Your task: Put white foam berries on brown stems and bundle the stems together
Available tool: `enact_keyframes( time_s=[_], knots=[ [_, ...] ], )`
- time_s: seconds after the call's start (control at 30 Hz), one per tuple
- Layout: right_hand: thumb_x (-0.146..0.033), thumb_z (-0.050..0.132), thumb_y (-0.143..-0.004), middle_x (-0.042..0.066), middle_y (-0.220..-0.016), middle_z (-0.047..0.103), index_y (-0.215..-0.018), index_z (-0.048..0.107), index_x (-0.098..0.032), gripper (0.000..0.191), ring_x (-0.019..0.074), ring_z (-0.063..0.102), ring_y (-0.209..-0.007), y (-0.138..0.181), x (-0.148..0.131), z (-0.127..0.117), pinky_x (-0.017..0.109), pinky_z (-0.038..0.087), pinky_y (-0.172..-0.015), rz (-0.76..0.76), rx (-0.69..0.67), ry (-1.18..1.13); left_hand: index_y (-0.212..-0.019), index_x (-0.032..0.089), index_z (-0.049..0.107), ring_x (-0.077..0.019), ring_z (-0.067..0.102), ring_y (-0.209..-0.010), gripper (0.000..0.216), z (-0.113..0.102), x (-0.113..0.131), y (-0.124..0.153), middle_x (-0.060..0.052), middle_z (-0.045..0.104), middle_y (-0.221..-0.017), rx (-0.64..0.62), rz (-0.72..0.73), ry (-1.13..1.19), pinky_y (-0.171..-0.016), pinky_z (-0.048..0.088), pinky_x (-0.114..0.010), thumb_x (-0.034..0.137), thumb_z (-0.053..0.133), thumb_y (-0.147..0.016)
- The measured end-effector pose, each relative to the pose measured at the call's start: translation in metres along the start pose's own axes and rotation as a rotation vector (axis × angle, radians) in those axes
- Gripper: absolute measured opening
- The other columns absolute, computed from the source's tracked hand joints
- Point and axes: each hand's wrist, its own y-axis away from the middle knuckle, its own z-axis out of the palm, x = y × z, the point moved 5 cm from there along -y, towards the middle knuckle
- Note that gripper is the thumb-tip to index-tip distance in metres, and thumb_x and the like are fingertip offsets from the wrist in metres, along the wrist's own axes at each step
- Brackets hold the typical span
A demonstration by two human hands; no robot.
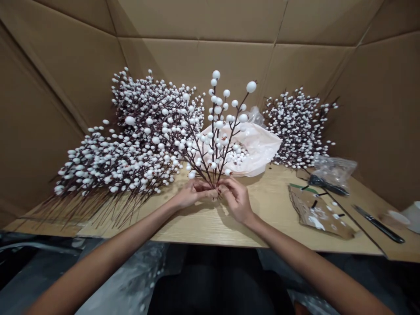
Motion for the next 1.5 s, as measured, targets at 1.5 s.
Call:
enact_keyframes(
  time_s=[1.5],
  knots=[
    [-0.015, 0.041, -0.079, 0.005, -0.078, 0.056, -0.079, 0.056, -0.018, 0.015, 0.0188, 0.055, -0.076, 0.003, -0.010, -0.001, 0.031, 0.042, -0.068, -0.085, -0.032, 0.000, -0.063, 0.014, 0.070, -0.0180, 0.059, -0.064, 0.018, 0.001, 0.010, 0.002, -0.005, 0.070, -0.069, -0.052, 0.055, -0.105, -0.062, 0.045, -0.028, 0.031, 0.065, -0.068]
  ],
)
